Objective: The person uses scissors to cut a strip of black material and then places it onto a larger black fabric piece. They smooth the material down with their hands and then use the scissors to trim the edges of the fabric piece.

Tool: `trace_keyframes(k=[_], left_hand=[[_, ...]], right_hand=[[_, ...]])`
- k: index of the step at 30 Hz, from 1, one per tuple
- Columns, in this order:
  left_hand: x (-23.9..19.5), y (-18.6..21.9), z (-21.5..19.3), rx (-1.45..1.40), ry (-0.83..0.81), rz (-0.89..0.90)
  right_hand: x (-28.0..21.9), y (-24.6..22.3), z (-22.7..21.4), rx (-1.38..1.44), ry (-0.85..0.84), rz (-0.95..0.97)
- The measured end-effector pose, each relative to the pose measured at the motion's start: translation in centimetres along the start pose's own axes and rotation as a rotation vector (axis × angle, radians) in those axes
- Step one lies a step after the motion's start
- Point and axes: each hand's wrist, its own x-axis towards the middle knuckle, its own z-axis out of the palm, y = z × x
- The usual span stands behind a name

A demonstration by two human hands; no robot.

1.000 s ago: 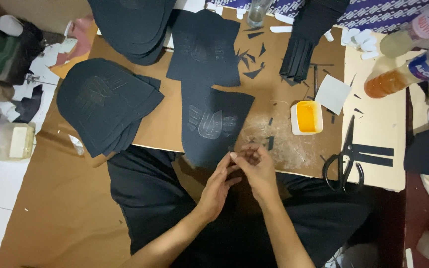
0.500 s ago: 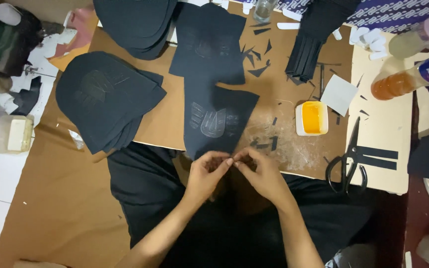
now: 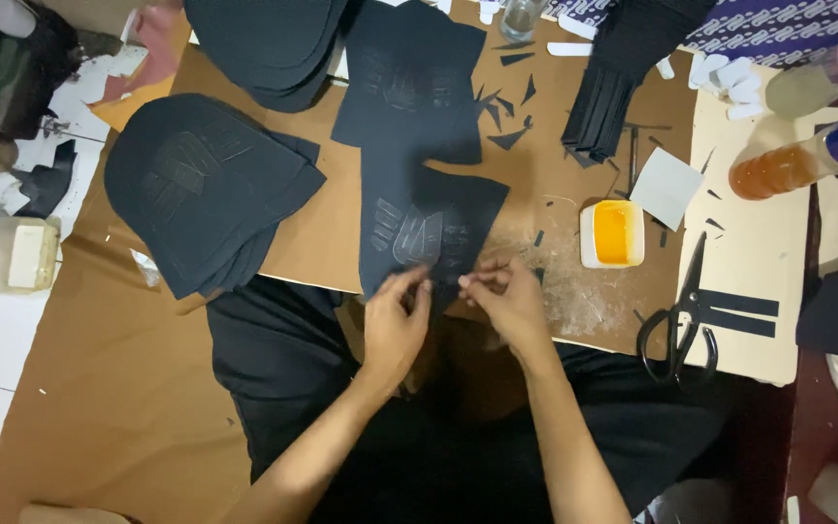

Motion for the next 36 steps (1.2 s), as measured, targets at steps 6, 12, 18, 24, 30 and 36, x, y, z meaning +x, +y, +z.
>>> trace_keyframes(k=[6,12,18,24,30,36], left_hand=[[0.8,-3.0,0.3,0.397,-0.147,0.528],[0.7,-4.5,1.0,0.379,-0.151,0.581],[0.5,-5.2,1.1,0.414,-0.166,0.580],[0.4,-5.5,1.4,0.425,-0.157,0.587],[0.3,-6.6,1.9,0.496,-0.185,0.617],[0.1,-7.3,2.3,0.575,-0.218,0.614]], right_hand=[[4.2,2.0,0.5,-0.165,-0.027,-0.027],[4.9,3.5,1.2,-0.158,0.054,0.068],[3.3,1.9,1.4,-0.175,0.122,0.077],[3.0,1.2,1.7,-0.199,0.131,0.077],[3.5,1.4,1.8,-0.226,0.141,0.068],[3.6,1.7,1.8,-0.226,0.133,0.083]])
